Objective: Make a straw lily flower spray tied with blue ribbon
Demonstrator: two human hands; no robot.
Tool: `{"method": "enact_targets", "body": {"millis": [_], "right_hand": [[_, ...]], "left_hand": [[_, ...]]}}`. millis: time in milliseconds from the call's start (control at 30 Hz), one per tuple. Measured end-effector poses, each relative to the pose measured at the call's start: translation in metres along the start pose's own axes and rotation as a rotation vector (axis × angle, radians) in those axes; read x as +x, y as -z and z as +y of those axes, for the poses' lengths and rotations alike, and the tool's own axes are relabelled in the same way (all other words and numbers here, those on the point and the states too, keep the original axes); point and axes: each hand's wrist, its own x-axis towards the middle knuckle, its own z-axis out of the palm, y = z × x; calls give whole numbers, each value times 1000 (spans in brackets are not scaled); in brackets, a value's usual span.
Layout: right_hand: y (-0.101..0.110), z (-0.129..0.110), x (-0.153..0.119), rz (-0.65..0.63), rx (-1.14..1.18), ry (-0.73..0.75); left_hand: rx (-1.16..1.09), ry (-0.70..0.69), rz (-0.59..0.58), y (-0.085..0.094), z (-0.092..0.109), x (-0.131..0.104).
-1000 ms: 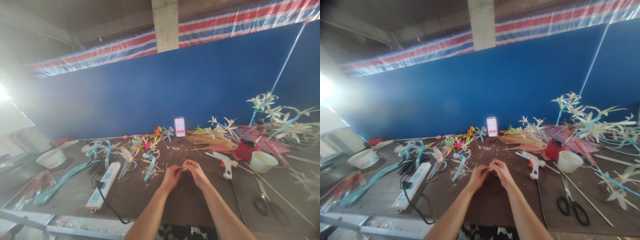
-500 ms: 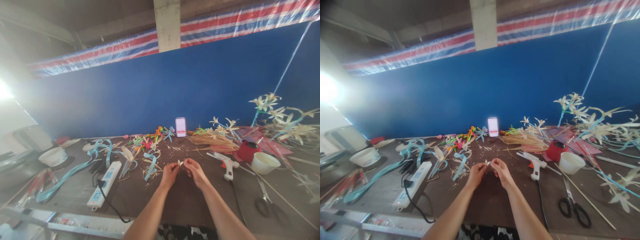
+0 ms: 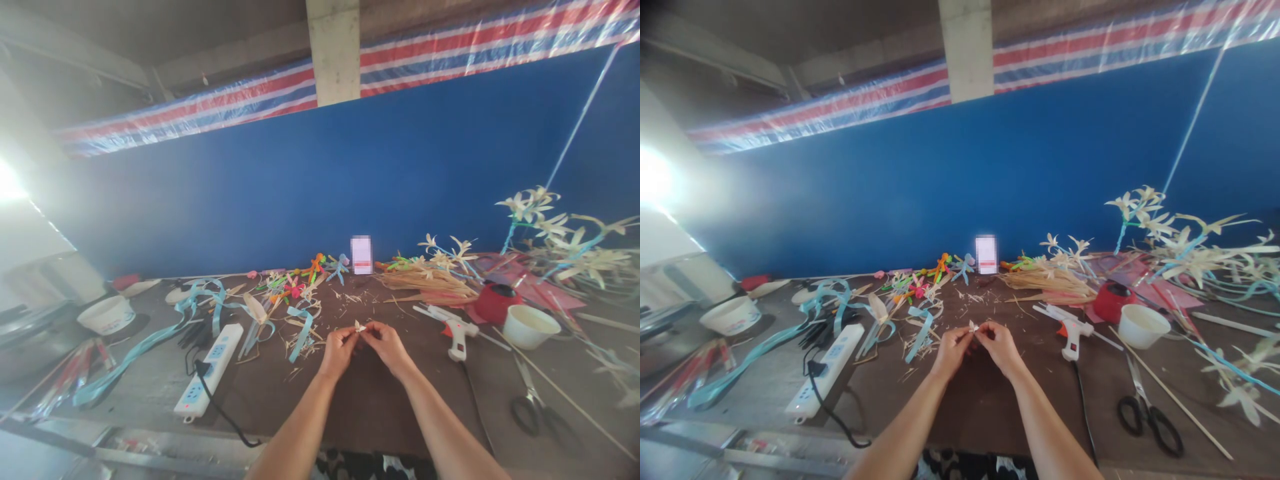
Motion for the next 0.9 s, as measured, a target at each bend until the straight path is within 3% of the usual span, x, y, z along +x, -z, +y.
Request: {"method": "enact_targets", "body": {"millis": [533,900], "right_hand": [[0,-2,0,24,12,25],[1,-7,-1,35,133,-42]], "left_hand": [[91,-71,41,1,7,-2],[35,19,24,2,-5,2]]}}
